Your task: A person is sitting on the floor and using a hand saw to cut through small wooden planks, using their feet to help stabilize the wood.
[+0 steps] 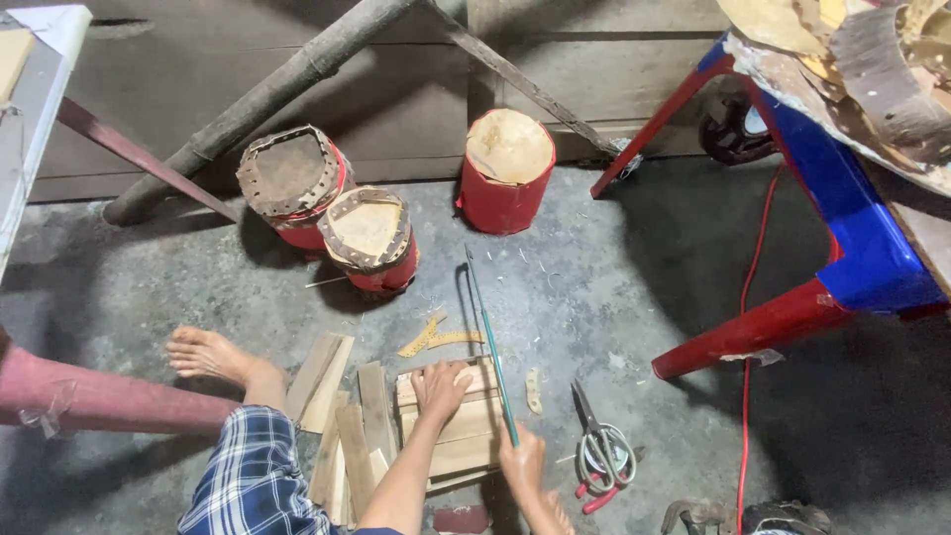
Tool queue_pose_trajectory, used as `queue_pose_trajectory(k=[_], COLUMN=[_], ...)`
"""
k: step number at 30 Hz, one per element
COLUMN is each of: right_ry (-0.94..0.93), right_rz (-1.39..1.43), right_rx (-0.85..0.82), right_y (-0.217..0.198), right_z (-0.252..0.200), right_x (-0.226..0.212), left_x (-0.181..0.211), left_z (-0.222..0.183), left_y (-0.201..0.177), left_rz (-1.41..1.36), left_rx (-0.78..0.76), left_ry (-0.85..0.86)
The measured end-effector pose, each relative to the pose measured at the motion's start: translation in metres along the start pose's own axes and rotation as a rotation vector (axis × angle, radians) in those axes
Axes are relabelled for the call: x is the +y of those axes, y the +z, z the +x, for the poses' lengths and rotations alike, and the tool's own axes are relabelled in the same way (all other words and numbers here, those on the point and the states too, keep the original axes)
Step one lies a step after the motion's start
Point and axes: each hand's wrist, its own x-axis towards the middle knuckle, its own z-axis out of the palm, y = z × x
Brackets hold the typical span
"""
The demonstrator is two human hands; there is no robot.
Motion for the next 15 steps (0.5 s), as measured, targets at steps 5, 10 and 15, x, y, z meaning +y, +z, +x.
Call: queue_pose_trajectory(k=[5, 10, 15], right_ry=[-0.079, -0.058, -0.119], right_rz=[-0.014, -0.037, -0.086], right_rx=[0.004, 0.026, 0.022], right_y=[0.018, 0.011, 0.022], right_z=[0.038, 0.012, 0.031], right_x=[-0.016, 0.015, 0.008], left_x=[-0.002, -0.001, 0.001], left_z=[-0.003, -0.001, -0.002], left_y=[-0.001, 0.0, -0.004], left_rz=[0.005, 0.004, 0.002], left_rx=[-0.005, 0.006, -0.029], left_ry=[0.006, 0.014, -0.002])
